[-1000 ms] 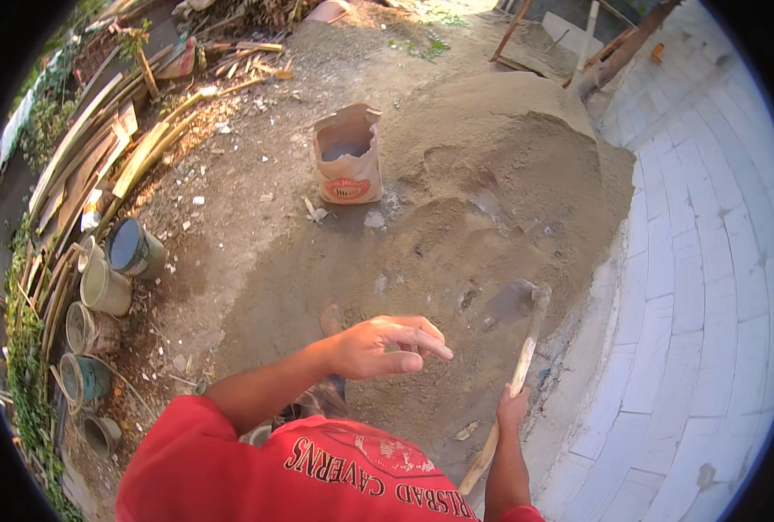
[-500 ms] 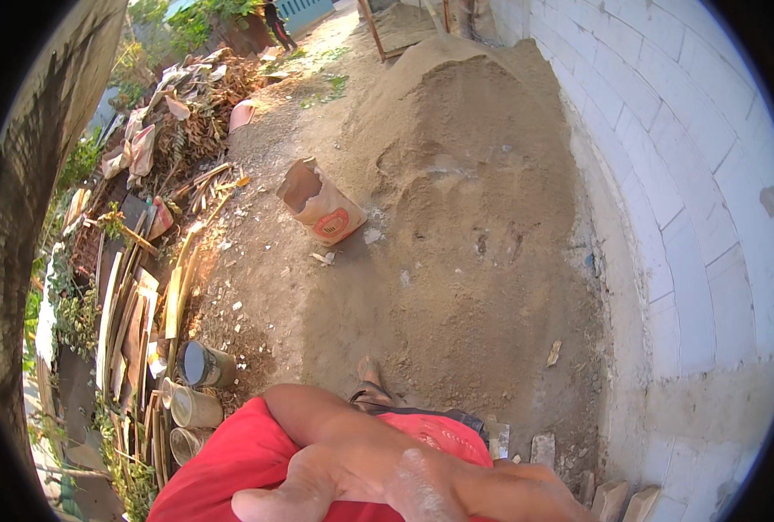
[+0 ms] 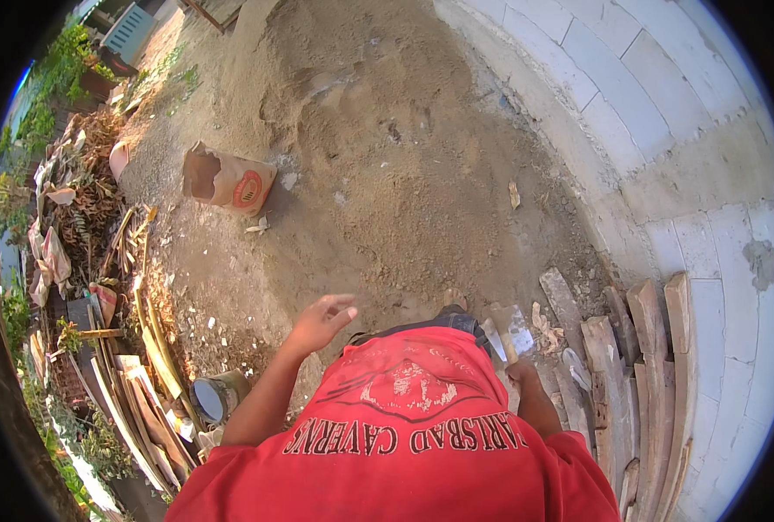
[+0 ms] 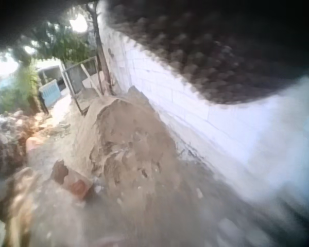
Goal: The person uses a hoe to mix dry cement and sand on the ground, creates a central depression, and pours water into the mixture from a bucket before continuing to mix the wet concrete.
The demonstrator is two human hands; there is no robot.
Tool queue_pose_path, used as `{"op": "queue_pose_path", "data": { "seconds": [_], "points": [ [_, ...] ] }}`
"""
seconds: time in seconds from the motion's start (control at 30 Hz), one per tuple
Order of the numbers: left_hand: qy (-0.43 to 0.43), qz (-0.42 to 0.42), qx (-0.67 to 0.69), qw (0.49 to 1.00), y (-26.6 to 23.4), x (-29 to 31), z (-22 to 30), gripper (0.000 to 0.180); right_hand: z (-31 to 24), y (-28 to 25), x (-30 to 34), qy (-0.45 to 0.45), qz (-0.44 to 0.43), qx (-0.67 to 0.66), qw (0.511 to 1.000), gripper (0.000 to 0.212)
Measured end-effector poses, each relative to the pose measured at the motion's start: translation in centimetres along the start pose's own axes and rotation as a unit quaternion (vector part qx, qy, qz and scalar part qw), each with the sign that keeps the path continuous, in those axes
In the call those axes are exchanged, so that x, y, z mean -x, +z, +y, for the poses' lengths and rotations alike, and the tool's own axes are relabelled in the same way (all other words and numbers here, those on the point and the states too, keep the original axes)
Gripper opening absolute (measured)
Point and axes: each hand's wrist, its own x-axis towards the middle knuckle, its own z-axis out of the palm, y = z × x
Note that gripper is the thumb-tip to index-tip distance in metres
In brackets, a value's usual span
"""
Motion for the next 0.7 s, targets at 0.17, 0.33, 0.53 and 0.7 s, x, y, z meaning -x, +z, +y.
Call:
{"op": "queue_pose_path", "data": {
  "seconds": [0.17,0.33,0.53,0.7],
  "points": [
    [0.195,-0.116,-0.251,0.941,3.8,6.0,-17.7,0.042,-2.2,1.3,0.2,-0.091,0.171,-0.016,0.981,0.018],
    [0.026,-0.094,-0.093,0.991,1.5,10.7,-21.9,0.045,-7.8,5.5,5.3,-0.110,0.143,-0.118,0.977,0.021],
    [0.089,-0.138,-0.146,0.976,-2.6,14.3,-24.7,0.041,-9.4,5.7,10.1,-0.106,0.192,0.008,0.976,0.026],
    [0.228,-0.186,-0.039,0.955,-5.5,15.5,-27.6,0.053,-10.7,9.0,13.7,-0.126,0.121,-0.083,0.981,0.019]
  ]
}}
